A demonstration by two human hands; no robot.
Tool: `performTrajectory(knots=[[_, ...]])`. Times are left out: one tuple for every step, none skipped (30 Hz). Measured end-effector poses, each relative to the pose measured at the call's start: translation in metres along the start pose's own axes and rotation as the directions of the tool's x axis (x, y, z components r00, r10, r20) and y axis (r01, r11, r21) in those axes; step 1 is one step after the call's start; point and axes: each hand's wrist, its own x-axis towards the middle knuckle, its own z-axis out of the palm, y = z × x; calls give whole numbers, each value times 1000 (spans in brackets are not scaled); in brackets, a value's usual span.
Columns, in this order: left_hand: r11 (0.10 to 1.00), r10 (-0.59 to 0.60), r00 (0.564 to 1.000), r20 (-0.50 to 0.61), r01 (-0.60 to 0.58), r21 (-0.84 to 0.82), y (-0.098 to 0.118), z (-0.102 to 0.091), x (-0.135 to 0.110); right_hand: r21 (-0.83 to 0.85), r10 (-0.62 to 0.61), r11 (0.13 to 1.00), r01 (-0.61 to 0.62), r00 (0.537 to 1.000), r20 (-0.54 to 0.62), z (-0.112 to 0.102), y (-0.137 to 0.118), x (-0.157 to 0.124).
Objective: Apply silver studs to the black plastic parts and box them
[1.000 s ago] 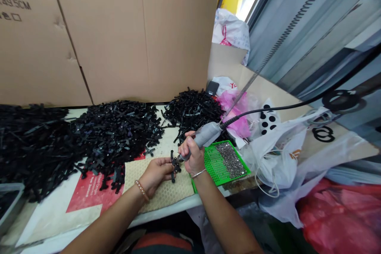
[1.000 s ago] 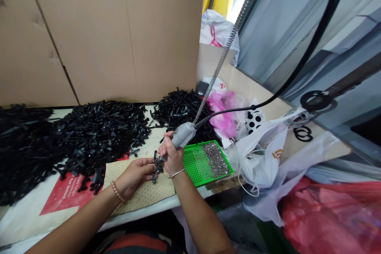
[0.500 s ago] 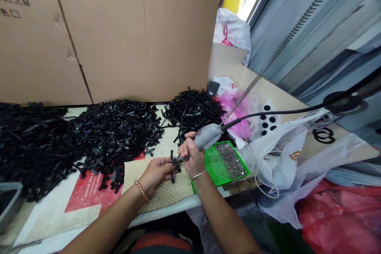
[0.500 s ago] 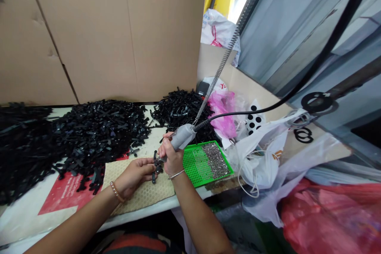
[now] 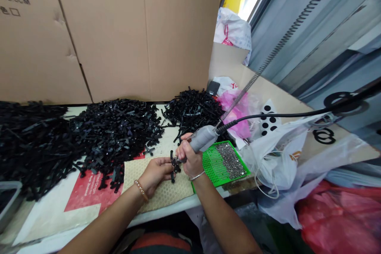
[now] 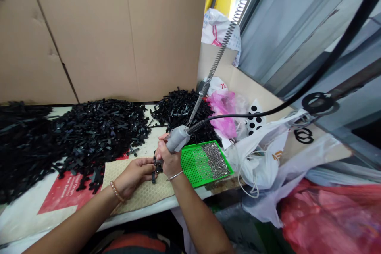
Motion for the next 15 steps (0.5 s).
performTrajectory(knots=[[1000,-3,1000,1,3,1,0,0,0,-8,7,1000,-7,1000,19,-1,1,0],[1000,-7,1000,6,7,2,0,0,0,-18,18,1000,-17,999,38,-2,2,0],[1000,-10,1000,12,10,3,1,0,-1,-31,33,999,-31,998,57,-3,4,0],[1000,-14,1000,21,14,5,2,-1,-1,-43,47,998,-44,996,77,-4,5,1],[1000,-18,999,31,18,6,3,-1,0,-55,63,997,-58,993,98,-6,7,2],[1000,-22,999,38,22,7,3,-1,0,-66,78,995,-71,990,119,-8,9,3],[1000,-26,999,39,26,7,4,-1,1,-74,93,994,-83,986,140,-9,10,4],[1000,-30,999,34,29,6,4,0,2,-80,107,992,-96,982,155,-11,11,5],[999,-33,999,23,33,4,4,1,2,-87,125,990,-112,979,163,-11,12,6],[999,-36,999,6,36,1,4,2,2,-95,145,987,-131,976,161,-11,11,6],[999,-39,999,-15,39,-2,3,4,1,-103,161,984,-146,976,150,-11,10,5],[999,-43,998,-37,43,-5,3,6,0,-113,179,980,-164,974,137,-9,8,5],[999,-46,997,-58,45,-10,2,8,0,-119,190,977,-176,975,117,-7,6,4],[999,-51,996,-76,50,-13,2,10,0,-121,179,979,-166,978,104,-5,2,4],[998,-61,994,-88,60,-15,3,11,2,-130,182,977,-169,978,101,-3,-1,5]])
